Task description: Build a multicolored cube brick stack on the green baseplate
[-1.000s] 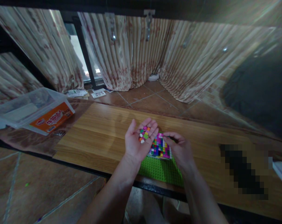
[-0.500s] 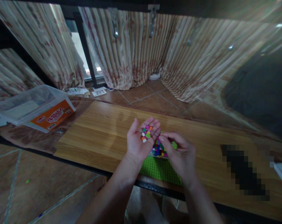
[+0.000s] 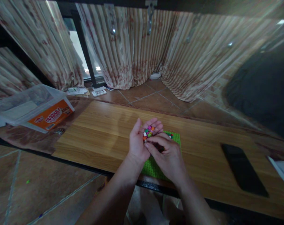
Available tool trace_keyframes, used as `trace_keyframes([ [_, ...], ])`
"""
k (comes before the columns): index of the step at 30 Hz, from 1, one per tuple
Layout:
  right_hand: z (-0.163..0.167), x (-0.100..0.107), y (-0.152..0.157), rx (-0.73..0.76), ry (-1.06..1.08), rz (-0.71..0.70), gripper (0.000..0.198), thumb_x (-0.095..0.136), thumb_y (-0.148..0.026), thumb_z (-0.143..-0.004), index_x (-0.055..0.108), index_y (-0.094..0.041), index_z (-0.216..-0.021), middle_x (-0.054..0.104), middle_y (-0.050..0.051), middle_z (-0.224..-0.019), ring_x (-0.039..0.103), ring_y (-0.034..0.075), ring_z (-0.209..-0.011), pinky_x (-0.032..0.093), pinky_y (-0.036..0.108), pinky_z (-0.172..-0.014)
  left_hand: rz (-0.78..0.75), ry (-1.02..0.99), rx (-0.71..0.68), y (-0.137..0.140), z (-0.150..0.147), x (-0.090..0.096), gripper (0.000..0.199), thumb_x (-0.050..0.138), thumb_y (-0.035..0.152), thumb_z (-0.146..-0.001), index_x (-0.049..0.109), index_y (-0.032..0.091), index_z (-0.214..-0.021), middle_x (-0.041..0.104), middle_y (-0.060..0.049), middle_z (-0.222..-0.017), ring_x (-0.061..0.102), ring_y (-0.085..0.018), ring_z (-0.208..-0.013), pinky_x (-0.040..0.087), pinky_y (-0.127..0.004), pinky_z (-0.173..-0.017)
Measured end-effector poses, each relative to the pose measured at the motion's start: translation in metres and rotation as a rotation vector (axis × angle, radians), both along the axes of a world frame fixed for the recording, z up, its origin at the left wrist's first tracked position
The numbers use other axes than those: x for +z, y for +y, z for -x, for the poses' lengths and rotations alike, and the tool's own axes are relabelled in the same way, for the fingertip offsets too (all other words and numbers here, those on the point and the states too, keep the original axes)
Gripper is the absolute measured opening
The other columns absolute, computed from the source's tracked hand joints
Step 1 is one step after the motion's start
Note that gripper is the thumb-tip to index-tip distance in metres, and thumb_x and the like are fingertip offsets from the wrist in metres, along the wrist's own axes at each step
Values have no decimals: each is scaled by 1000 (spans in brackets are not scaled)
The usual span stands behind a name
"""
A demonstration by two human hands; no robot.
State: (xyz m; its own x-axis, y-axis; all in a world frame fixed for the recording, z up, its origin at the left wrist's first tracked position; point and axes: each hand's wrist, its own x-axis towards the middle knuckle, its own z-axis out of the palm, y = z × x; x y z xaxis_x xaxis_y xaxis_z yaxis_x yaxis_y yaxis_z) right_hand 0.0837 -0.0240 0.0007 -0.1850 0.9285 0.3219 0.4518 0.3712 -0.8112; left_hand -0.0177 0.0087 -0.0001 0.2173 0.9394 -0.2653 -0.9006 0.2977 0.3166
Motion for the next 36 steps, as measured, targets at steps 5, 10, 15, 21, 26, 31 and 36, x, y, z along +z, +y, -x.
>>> trace_keyframes([
  [5,3,-2,0,-57,-37,6,11,62,-19,-84,72,-21,-82,65,3,-84,61,16,-77,48,30,-71,4,35,7,-1,-3,0,50,40,48,-93,70,8,-91,71,-12,-88,68,-16,-79,50,-29,-87],
  [10,-3,-5,1,-57,15,-24,14,59,-23,-88,72,-21,-86,66,3,-86,62,15,-79,47,30,-72,72,-29,6,-1,-4,4,48,42,47,-93,69,7,-94,70,-13,-86,67,-18,-80,49,-31,-89],
  [15,-31,-9,12,-271,129,-69,14,64,-33,-85,73,-23,-83,68,1,-80,61,16,-74,47,30,-68,159,-159,118,3,5,4,41,49,42,-90,67,6,-97,69,-12,-83,66,-18,-77,50,-35,-90],
  [21,-55,-19,24,-357,102,-34,15,65,-35,-82,73,-22,-79,69,3,-81,64,18,-75,49,33,-69,202,-209,219,9,13,0,35,50,38,-90,65,6,-92,66,-10,-76,64,-16,-72,52,-34,-83],
  [26,-54,-24,26,-298,-48,-60,17,64,-35,-83,74,-21,-81,68,5,-90,64,20,-84,49,37,-79,220,-184,220,8,12,-1,33,50,37,-89,65,7,-90,66,-10,-76,63,-15,-69,53,-31,-79],
  [31,-49,-27,29,-316,-96,-77,16,64,-35,-81,74,-22,-81,67,6,-97,62,22,-95,46,40,-91,216,-181,215,8,12,-2,34,49,36,-90,65,6,-89,66,-10,-75,62,-14,-67,52,-30,-77],
  [36,-47,-30,31,-300,-96,-72,17,61,-36,-82,73,-23,-80,67,6,-98,62,22,-97,45,42,-92,213,-174,209,8,12,-3,33,49,36,-90,65,7,-87,66,-10,-74,62,-14,-67,52,-29,-75],
])
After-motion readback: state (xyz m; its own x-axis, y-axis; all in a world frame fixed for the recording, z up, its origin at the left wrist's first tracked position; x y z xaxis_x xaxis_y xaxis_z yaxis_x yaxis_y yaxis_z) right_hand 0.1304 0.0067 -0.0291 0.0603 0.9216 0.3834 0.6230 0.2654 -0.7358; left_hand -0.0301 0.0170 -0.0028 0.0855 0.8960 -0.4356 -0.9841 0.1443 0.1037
